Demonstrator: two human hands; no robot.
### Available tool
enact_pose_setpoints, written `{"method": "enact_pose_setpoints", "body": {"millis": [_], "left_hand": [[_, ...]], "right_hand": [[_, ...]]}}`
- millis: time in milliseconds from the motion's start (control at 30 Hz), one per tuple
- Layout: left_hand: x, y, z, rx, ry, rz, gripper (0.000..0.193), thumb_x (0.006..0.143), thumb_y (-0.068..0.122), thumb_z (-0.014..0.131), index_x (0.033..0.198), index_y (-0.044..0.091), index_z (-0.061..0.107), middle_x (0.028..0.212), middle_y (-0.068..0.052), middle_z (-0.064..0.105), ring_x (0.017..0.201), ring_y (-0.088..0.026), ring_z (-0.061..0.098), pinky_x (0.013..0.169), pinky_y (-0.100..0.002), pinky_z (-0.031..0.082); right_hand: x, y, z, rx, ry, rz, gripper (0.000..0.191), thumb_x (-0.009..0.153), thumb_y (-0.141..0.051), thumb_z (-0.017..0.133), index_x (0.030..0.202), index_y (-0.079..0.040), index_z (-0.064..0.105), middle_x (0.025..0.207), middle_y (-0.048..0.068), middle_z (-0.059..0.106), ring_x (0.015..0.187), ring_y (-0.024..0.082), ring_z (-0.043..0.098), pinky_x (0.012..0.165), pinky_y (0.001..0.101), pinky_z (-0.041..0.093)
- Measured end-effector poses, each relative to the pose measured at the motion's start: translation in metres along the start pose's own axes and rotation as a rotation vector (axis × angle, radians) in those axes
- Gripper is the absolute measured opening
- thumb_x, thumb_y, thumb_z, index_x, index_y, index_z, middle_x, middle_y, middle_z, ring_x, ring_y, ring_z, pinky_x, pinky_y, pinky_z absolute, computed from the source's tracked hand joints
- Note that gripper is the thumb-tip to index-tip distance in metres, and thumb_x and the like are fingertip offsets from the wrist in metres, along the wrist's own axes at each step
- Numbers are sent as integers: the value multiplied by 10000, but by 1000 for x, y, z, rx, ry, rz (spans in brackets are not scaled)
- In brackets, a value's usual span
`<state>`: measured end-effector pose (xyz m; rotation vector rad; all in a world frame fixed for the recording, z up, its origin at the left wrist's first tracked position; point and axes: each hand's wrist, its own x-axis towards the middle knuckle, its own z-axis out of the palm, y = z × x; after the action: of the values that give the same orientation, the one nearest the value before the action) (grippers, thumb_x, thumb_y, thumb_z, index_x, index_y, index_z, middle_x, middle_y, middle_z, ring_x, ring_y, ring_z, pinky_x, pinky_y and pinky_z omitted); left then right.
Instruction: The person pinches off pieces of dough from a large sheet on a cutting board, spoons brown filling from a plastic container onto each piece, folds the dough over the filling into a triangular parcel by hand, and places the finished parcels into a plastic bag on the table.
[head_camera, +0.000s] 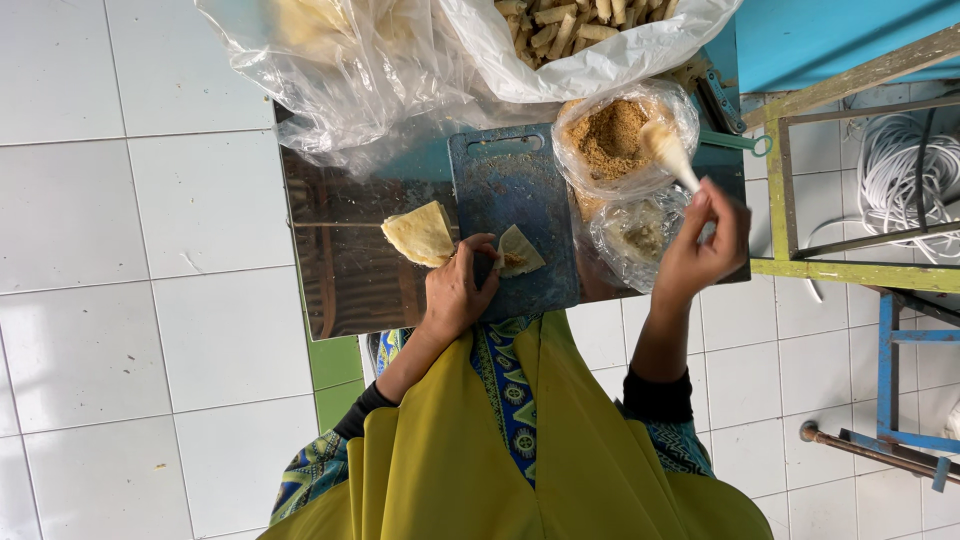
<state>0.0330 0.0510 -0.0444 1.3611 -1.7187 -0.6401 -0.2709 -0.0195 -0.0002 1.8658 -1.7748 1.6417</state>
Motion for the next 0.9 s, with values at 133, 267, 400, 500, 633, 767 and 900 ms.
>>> {"method": "enact_pose_setpoints", "body": {"millis": [133,267,400,500,633,767,900], "left_hand": [[2,7,-7,-12,-1,37,502,864,98,749,1307,98,513,1084,-27,723,923,-241,747,702,-346,596],[6,7,-21,-36,-150,-2,467,825,71,719,1257,105,547,1110,-41,729,895,-267,737,693,-360,583],[12,5,-24,-10,-194,3,298,864,68,719,1148,128,651,1138,-30,731,852,-260,737,664,-356,574],[13,3,-23,-67,-157,67,199,895,88,722,1087,120,688,1147,-4,730,866,-244,737,679,-349,578],[11,1,-19,-29,-86,136,121,921,115,724,1037,143,708,1115,20,733,874,-214,741,693,-339,580],[7,2,-13,27,-57,108,105,924,108,709,1024,139,700,1086,17,734,829,-215,737,655,-332,569],[8,4,-3,92,-60,2,47,957,125,686,997,115,665,1006,-5,724,749,-234,719,593,-355,547]], "right_hand": [[-1,-34,20,-39,-38,-82,198,1003,-134,679,1158,-11,685,1198,236,494,1026,237,568,862,361,588],[-63,-80,26,-70,-634,-69,212,984,-184,738,1079,-40,616,1016,121,589,983,280,586,834,429,490],[-83,-87,29,-120,-803,20,284,887,-170,773,998,-23,557,946,158,586,906,322,591,744,432,467],[-86,-87,34,-11,-773,62,230,933,-94,741,984,-23,529,931,126,588,899,304,611,772,413,482],[-95,-91,39,138,-677,116,194,975,-66,722,1078,-25,562,1003,115,623,903,267,646,791,378,526],[-98,-91,38,203,-720,54,230,1005,-57,688,1207,-12,588,1107,145,647,972,282,665,824,373,542],[-96,-84,39,231,-792,-92,374,913,-135,759,1204,1,568,1087,161,638,970,329,636,814,404,522]]}}
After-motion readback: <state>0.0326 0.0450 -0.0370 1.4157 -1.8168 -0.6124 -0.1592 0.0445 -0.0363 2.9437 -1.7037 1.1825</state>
